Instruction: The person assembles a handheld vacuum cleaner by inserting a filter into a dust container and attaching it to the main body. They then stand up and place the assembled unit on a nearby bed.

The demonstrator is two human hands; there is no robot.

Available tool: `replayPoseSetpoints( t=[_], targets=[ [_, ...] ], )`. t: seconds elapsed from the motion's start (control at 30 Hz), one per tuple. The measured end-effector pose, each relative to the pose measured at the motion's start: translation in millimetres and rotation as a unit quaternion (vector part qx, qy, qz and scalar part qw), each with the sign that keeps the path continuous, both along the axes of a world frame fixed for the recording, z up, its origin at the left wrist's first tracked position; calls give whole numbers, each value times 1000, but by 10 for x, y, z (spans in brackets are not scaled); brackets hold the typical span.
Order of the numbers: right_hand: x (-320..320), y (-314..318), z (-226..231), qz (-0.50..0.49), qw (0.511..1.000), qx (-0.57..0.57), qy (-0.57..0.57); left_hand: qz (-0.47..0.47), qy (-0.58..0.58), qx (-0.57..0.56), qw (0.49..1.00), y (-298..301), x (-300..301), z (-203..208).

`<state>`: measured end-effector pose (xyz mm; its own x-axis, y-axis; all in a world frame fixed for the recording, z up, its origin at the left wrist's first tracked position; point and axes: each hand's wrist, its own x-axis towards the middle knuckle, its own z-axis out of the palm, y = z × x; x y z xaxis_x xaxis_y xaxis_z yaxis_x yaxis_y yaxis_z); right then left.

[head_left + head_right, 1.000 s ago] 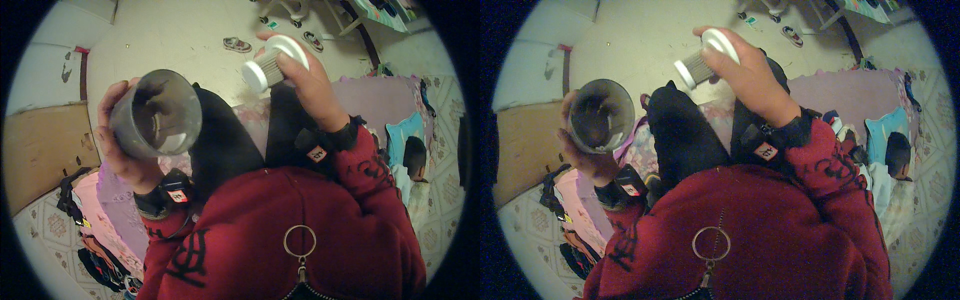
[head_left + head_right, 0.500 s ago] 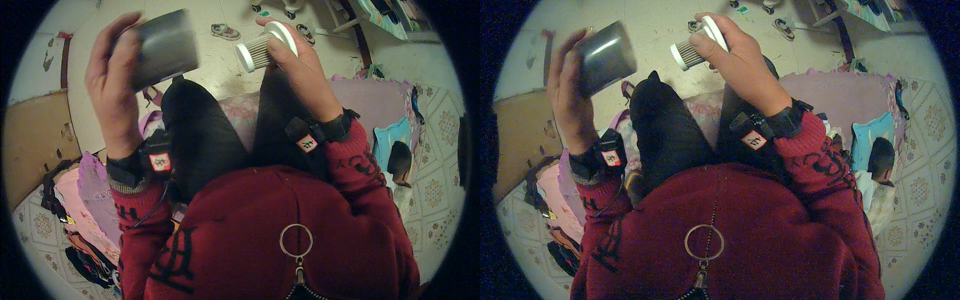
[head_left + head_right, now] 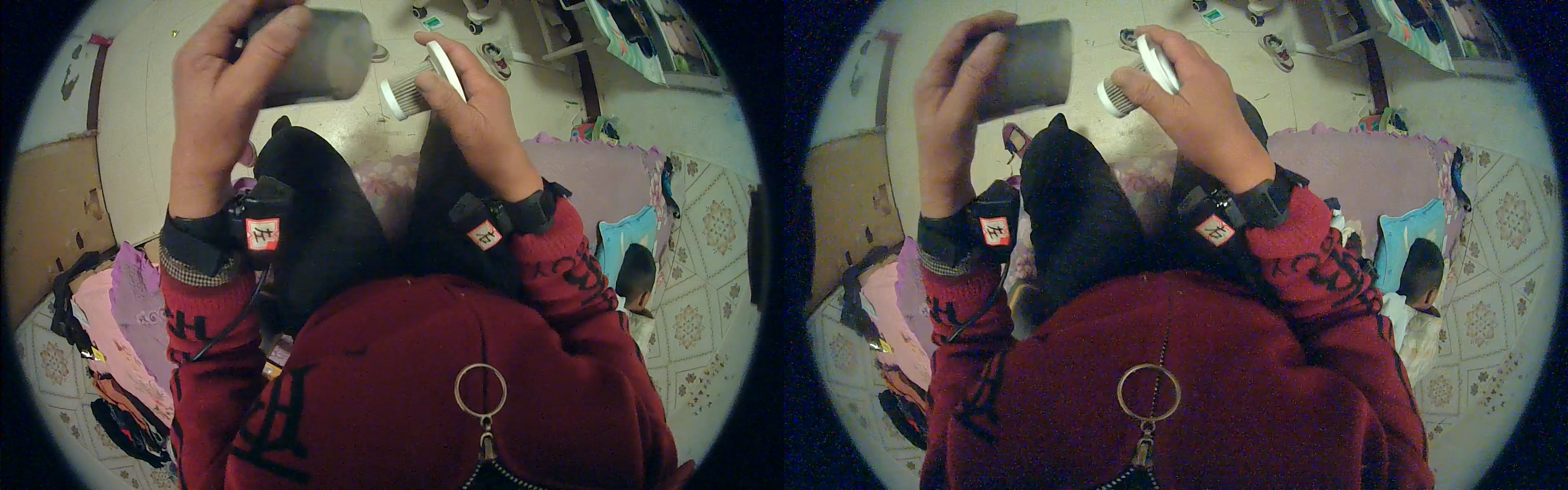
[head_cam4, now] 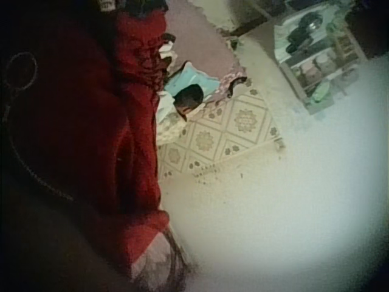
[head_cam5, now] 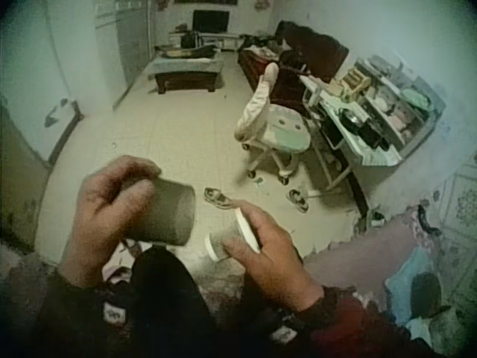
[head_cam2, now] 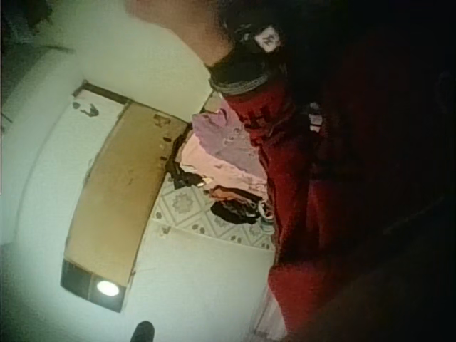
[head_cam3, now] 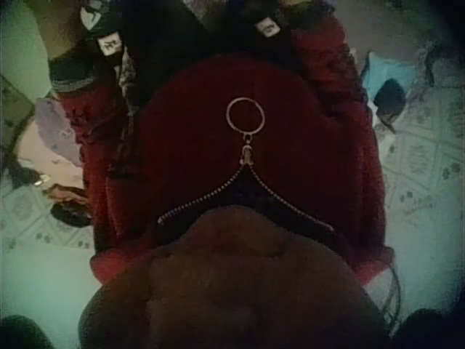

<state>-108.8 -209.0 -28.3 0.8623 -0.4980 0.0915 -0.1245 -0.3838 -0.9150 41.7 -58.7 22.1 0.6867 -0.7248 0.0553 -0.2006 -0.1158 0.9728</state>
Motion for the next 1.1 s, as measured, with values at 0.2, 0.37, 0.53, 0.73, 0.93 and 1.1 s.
replayPoseSetpoints(
  t=[0.2, 0.37, 0.53, 0.73, 0.93, 1.1],
  targets=[
    [15, 10, 6, -2, 1000, 22, -11, 37, -70, -48, 996, 39, -13, -161],
    [126, -9, -126, 26, 991, 129, 31, -75, -263, -35, 961, -17, 14, -412],
    [153, -72, -329, -44, 955, 284, 75, 145, -60, -70, 985, 263, 313, -484],
    [263, 20, -386, -5, 972, 229, 52, 65, -170, -16, 983, -7, 121, -640],
    [346, -52, -390, -84, 973, 209, 52, 169, -9, -65, 984, -43, 190, -586],
    [358, -62, -473, -64, 968, 236, 50, 43, -174, 33, 983, -30, 167, -629]
  ],
)
